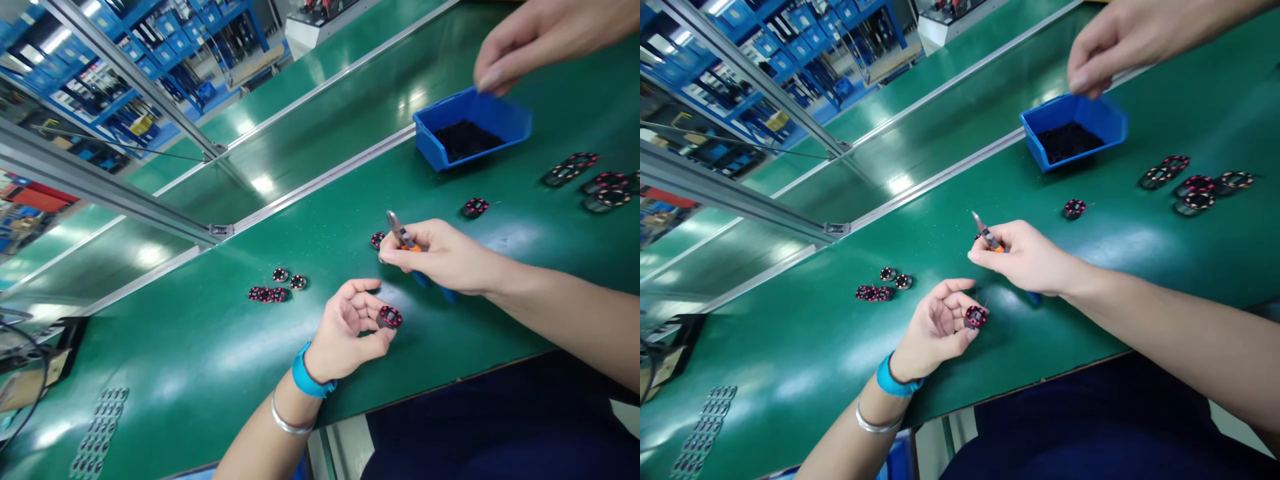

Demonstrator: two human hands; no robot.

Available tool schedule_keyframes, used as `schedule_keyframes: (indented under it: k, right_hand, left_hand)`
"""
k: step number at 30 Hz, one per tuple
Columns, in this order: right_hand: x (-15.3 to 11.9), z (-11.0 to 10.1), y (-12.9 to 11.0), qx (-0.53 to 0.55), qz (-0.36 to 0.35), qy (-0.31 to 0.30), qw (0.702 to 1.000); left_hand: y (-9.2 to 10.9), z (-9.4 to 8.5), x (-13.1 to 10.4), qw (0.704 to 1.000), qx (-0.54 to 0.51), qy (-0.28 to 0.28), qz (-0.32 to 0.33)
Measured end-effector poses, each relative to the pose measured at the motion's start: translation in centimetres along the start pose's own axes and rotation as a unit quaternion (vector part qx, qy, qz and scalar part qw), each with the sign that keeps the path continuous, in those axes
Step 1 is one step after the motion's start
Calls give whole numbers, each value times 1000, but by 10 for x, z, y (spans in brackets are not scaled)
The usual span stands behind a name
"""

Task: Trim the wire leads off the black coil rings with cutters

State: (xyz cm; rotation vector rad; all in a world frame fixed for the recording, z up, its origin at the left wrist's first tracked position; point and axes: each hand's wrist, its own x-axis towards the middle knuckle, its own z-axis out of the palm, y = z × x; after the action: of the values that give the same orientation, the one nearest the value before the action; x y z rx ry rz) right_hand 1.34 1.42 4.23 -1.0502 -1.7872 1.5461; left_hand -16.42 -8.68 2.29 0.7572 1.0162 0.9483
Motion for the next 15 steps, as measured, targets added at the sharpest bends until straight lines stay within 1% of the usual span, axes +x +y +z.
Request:
schedule_keyframes:
  k: [1,2,3,5,6,7,9,11,15]
  right_hand:
    - [-1,-5,-1,7,21,-19,1000]
    - [-2,-11,-3,5,46,-57,997]
    - [-4,-17,-4,-5,70,-110,991]
    - [-8,-25,-6,-40,114,-223,967]
    - [-10,-28,-6,-64,129,-267,953]
    - [-11,-29,-7,-92,140,-300,939]
    - [-11,-29,-7,-144,154,-341,916]
    - [-9,-27,-9,-176,162,-364,900]
    - [-6,-23,-13,-199,160,-397,882]
  left_hand:
    - [0,-2,0,1000,-4,8,3]
    - [0,-4,1,1000,-9,16,5]
    - [0,-7,2,1000,-13,20,4]
    - [1,-13,4,1000,-19,15,-7]
    - [1,-16,4,1000,-22,6,-17]
    - [2,-18,4,999,-25,-4,-26]
    - [4,-21,4,998,-31,-26,-46]
    - [7,-22,4,996,-32,-47,-66]
    - [10,-22,2,991,-26,-84,-96]
